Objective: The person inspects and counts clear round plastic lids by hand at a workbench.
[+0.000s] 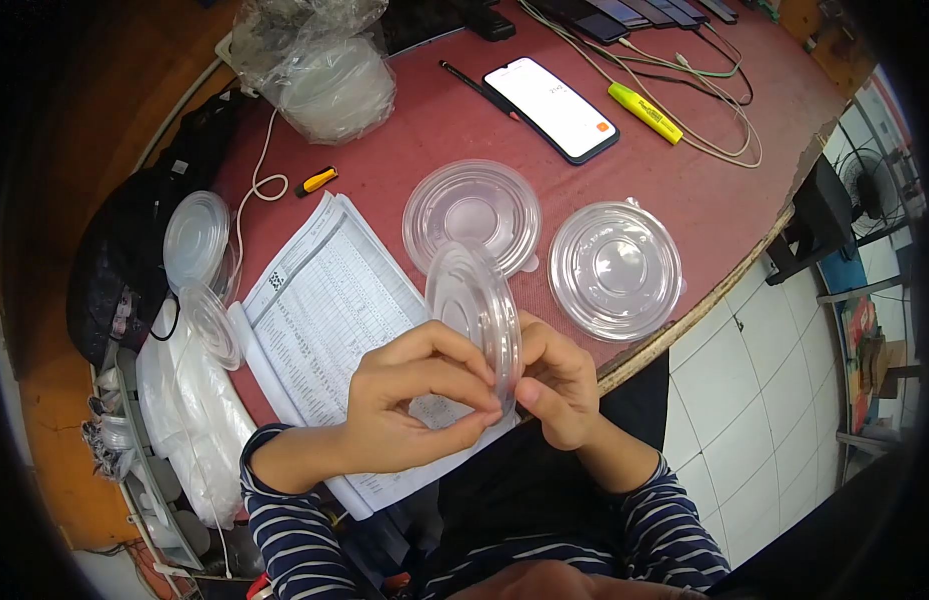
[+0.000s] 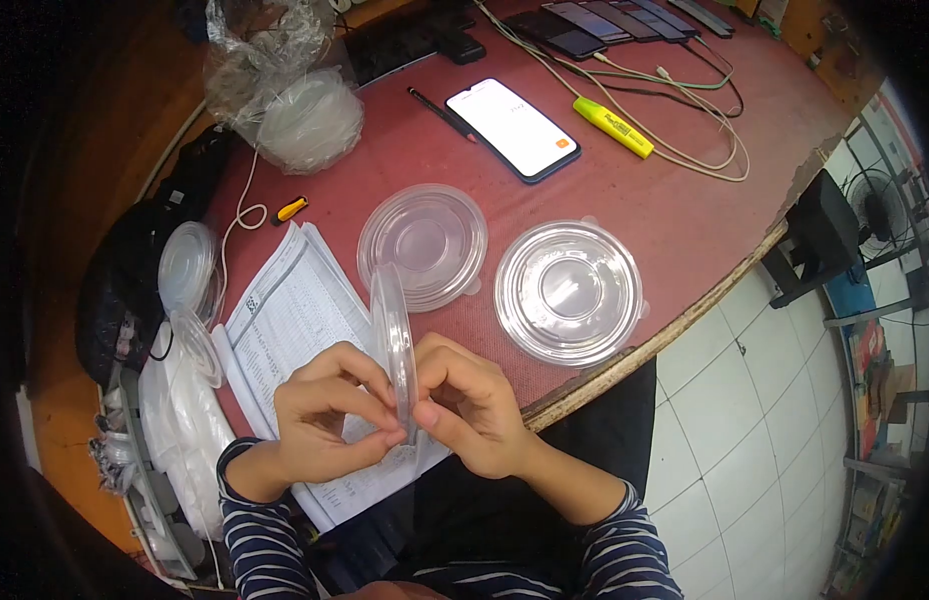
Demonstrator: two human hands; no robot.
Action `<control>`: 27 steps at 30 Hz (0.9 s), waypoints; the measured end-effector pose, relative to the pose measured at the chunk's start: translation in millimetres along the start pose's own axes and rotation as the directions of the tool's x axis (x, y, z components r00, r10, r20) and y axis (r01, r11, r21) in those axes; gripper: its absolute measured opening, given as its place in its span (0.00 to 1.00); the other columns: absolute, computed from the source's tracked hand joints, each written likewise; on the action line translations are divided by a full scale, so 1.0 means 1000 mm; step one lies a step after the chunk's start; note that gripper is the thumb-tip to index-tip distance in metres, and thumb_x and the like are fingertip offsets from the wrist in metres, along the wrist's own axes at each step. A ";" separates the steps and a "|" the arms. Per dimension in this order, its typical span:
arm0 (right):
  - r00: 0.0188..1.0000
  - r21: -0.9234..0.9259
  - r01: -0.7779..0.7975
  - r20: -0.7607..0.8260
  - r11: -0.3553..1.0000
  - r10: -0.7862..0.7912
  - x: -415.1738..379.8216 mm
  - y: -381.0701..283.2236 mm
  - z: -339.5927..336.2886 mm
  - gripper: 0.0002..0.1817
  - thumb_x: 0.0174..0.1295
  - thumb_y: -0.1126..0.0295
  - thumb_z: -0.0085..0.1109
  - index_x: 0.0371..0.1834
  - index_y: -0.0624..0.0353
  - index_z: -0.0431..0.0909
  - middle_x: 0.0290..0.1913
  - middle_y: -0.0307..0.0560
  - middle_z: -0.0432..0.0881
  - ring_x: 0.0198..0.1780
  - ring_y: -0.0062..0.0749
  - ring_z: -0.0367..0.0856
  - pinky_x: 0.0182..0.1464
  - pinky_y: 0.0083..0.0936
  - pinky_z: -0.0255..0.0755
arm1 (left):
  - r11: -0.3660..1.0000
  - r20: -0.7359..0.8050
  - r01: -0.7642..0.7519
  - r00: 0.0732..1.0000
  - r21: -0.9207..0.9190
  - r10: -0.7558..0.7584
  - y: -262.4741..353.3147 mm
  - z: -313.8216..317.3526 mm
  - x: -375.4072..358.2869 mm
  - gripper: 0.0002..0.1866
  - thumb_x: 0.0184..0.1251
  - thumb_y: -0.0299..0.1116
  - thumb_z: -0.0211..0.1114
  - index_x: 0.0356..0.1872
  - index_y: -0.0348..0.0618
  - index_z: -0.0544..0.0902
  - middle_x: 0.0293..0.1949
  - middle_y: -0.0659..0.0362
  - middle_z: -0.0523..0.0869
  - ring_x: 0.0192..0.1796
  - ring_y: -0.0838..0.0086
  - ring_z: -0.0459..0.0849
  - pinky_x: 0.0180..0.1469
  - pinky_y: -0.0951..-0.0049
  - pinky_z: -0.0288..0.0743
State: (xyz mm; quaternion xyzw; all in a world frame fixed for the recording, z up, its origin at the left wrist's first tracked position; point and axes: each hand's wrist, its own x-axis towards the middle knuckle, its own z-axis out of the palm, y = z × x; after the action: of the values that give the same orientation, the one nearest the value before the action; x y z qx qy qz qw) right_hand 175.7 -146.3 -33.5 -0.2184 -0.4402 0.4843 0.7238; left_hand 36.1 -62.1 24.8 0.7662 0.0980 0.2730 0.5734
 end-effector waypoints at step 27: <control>1.000 -0.027 -0.007 -0.022 1.000 0.006 0.000 -0.001 0.000 0.06 0.62 0.72 0.50 0.34 0.65 0.71 0.37 0.43 0.68 0.36 0.21 0.66 0.40 0.18 0.62 | 0.972 -0.013 -0.057 0.998 0.228 0.061 0.006 0.002 0.001 0.11 0.40 0.20 0.70 0.29 0.40 0.85 0.33 0.58 0.79 0.33 0.77 0.80 0.34 0.82 0.72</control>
State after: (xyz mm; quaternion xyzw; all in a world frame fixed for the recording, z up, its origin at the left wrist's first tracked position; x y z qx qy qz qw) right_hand 176.1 -146.7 -32.7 -0.2351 -0.4381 0.4781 0.7240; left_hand 36.6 -65.5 30.6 0.8266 0.1115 0.2846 0.4726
